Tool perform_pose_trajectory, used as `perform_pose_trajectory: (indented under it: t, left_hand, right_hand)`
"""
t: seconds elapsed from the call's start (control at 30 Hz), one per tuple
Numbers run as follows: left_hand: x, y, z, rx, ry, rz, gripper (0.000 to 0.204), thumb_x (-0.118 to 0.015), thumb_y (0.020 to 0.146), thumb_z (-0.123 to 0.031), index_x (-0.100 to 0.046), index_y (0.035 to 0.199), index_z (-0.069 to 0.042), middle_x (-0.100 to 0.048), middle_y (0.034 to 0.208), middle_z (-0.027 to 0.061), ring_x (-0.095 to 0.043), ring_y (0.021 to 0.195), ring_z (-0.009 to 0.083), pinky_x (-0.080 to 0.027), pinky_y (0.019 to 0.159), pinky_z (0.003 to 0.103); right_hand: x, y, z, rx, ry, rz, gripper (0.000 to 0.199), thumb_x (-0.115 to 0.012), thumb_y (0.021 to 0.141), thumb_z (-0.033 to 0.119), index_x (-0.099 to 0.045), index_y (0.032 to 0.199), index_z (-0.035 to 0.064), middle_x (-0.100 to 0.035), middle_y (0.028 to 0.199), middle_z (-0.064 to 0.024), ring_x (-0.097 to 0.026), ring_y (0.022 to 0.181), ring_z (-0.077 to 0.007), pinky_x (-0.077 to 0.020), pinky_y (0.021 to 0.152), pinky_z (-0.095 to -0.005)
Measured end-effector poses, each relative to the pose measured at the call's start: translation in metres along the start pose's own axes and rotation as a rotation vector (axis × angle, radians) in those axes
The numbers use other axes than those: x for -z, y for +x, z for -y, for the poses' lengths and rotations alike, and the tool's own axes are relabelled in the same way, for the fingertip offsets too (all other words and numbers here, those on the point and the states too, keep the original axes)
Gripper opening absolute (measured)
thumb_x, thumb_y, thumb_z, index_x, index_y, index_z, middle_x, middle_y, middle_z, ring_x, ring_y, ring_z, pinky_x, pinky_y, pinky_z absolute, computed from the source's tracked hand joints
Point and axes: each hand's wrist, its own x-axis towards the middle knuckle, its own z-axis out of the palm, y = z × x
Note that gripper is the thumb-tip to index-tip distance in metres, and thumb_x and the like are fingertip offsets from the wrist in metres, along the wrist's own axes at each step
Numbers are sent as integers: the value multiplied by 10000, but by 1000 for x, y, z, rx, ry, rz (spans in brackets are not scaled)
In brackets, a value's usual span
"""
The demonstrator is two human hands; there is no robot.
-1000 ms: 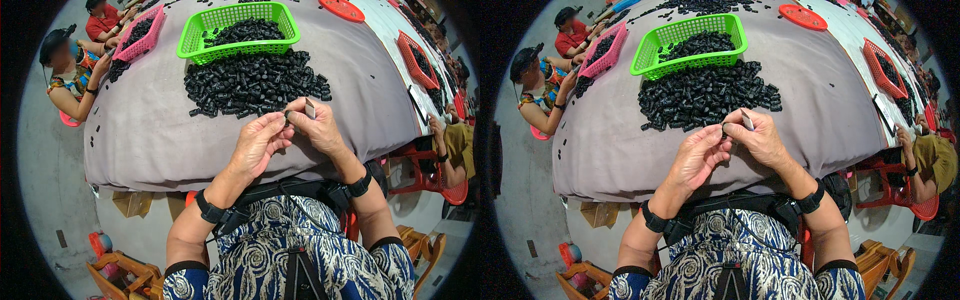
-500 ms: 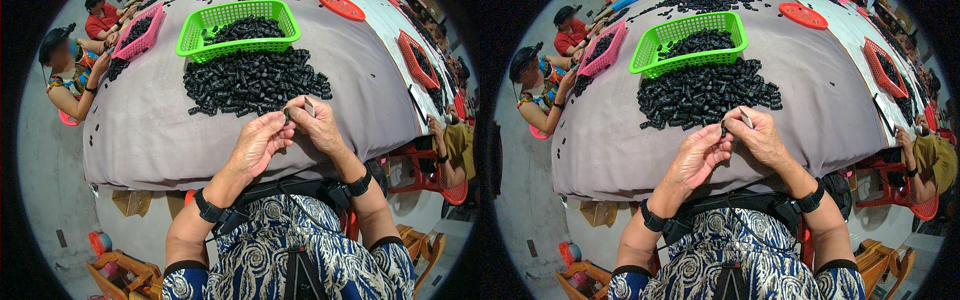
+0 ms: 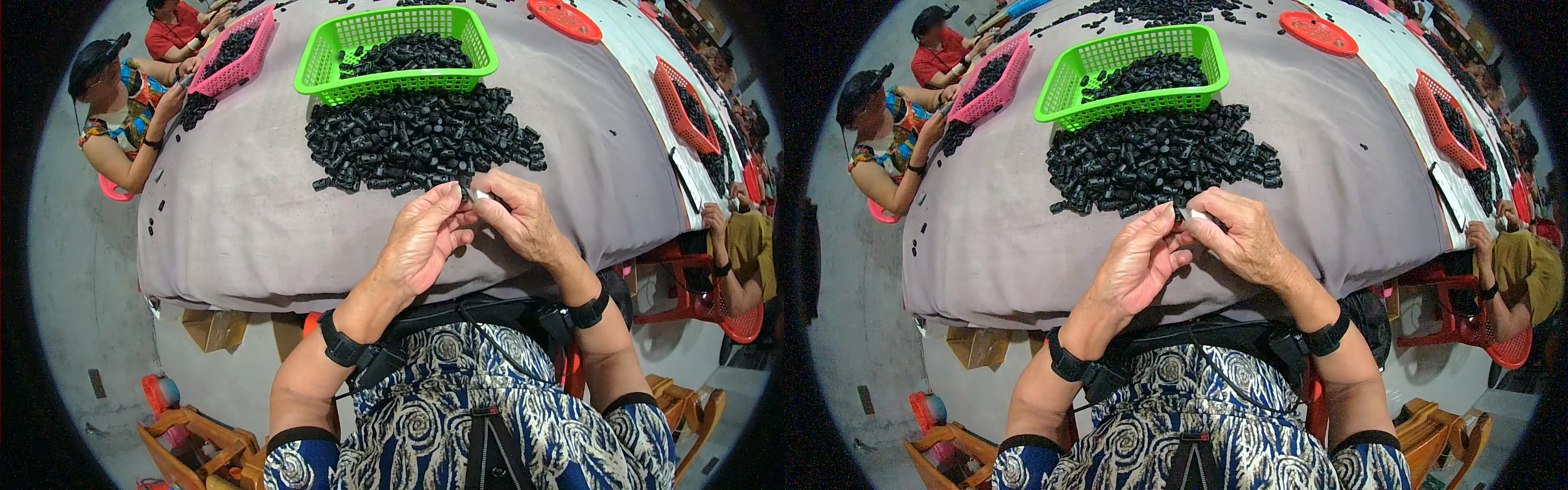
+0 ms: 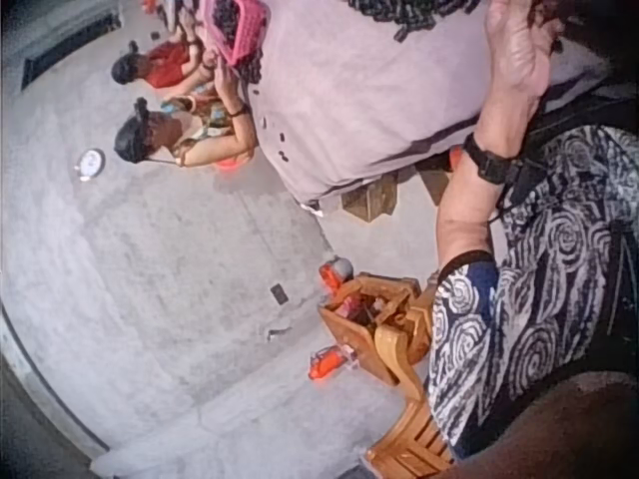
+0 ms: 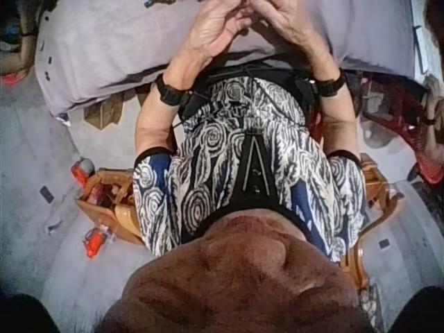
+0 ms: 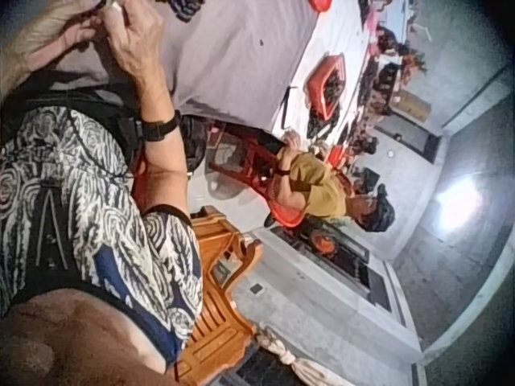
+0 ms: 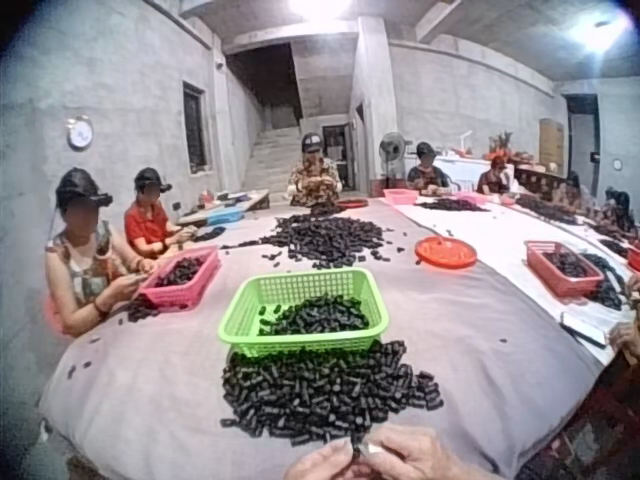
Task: Assembling small black plastic or rubber components at a factory workstation.
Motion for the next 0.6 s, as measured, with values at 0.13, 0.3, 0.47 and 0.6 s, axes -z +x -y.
perform_pose_trajectory:
  t: [0.13,0.3,0.47,0.6]
  left_hand:
    - [1,1,1,-2,-14,-3,153,-540,899,-198,-560,995,-80,-595,892,20,-556,808,110,-453,622,235]
    - [4,1,2,18,-18,8,125,-534,899,-180,-578,965,-83,-595,887,0,-550,811,102,-462,652,241]
    - [3,2,3,38,-27,-22,134,-536,898,-180,-575,970,-74,-591,880,2,-538,768,93,-448,635,226]
    - [5,3,4,39,-55,11,125,-540,896,-173,-568,956,-68,-584,844,8,-520,726,94,-431,615,219]
  right_hand:
    - [3,1,5,32,-73,-2,144,-591,811,150,-587,851,11,-580,760,-120,-584,679,-255,-452,602,-320]
    - [4,2,5,53,-107,-3,148,-617,788,150,-594,828,9,-581,740,-119,-584,659,-255,-452,581,-324]
    - [6,3,6,53,-138,19,153,-626,781,157,-598,822,13,-583,717,-112,-584,633,-246,-450,562,-318]
    - [8,2,6,20,-132,30,143,-623,787,150,-602,823,14,-589,722,-111,-585,627,-245,-449,554,-312]
